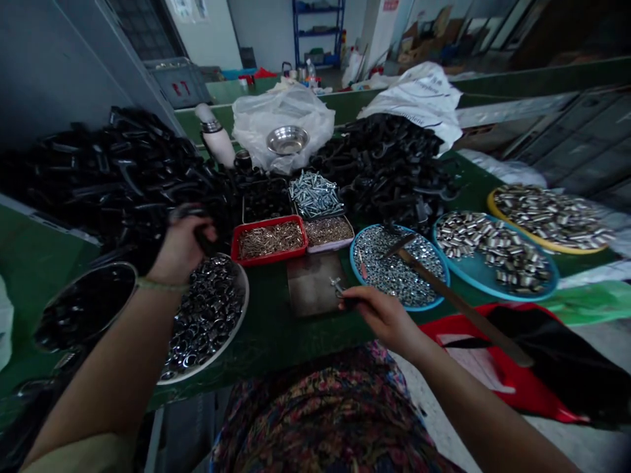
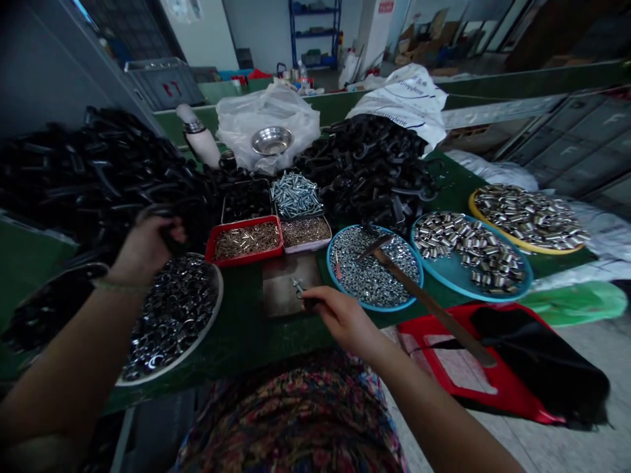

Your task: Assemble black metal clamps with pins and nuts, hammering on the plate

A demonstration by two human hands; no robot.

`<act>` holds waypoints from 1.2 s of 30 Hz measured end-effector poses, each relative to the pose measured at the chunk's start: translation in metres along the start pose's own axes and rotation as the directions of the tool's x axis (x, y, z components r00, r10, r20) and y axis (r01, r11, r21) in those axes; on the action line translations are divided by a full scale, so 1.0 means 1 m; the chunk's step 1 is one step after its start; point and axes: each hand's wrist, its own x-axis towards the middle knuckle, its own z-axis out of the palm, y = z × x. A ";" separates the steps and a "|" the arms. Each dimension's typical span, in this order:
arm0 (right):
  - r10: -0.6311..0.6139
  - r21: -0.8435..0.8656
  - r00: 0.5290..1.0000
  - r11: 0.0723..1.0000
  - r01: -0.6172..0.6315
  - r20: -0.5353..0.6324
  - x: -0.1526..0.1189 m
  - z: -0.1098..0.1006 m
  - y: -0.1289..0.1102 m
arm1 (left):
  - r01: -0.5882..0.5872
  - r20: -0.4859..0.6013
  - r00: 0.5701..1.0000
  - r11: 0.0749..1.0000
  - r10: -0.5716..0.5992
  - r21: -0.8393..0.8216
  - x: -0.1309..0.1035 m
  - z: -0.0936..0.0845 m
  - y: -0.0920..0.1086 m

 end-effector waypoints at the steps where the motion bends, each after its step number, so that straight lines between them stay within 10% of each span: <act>1: -0.059 -0.078 0.997 0.995 0.063 0.055 0.001 0.000 -0.003 | -0.009 0.097 0.995 0.999 0.012 -0.032 -0.013 0.021 -0.016; 5: -0.210 -0.158 0.933 0.952 0.263 0.291 0.000 0.001 -0.013 | 0.304 0.503 0.800 0.944 -0.327 0.130 -0.068 0.085 -0.064; 8: -0.183 -0.203 0.915 0.942 0.268 0.360 -0.009 -0.003 -0.009 | 0.377 0.653 0.663 0.917 -0.366 0.131 -0.096 0.095 -0.071; 13: -0.151 -0.307 0.965 0.927 0.213 0.215 -0.022 -0.009 0.004 | 0.157 0.380 0.913 0.988 -0.150 0.012 -0.102 0.100 -0.082; 16: -0.198 -0.337 0.965 0.909 0.246 0.170 -0.022 -0.004 0.001 | 0.125 0.201 0.972 0.992 -0.119 -0.020 -0.102 0.115 -0.102; 24: -0.121 -0.168 0.992 0.978 0.123 0.019 -0.021 0.015 -0.008 | 0.203 0.255 0.949 0.978 -0.184 -0.050 -0.108 0.134 -0.118; 31: -0.034 0.164 0.969 0.986 -0.006 0.244 -0.017 -0.001 -0.006 | 0.097 0.467 0.860 0.966 -0.203 0.241 -0.110 0.116 -0.116; 36: 0.139 0.634 0.937 0.703 -0.321 0.320 -0.014 0.005 -0.005 | -0.054 0.511 0.858 0.977 -0.060 0.207 -0.117 0.118 -0.127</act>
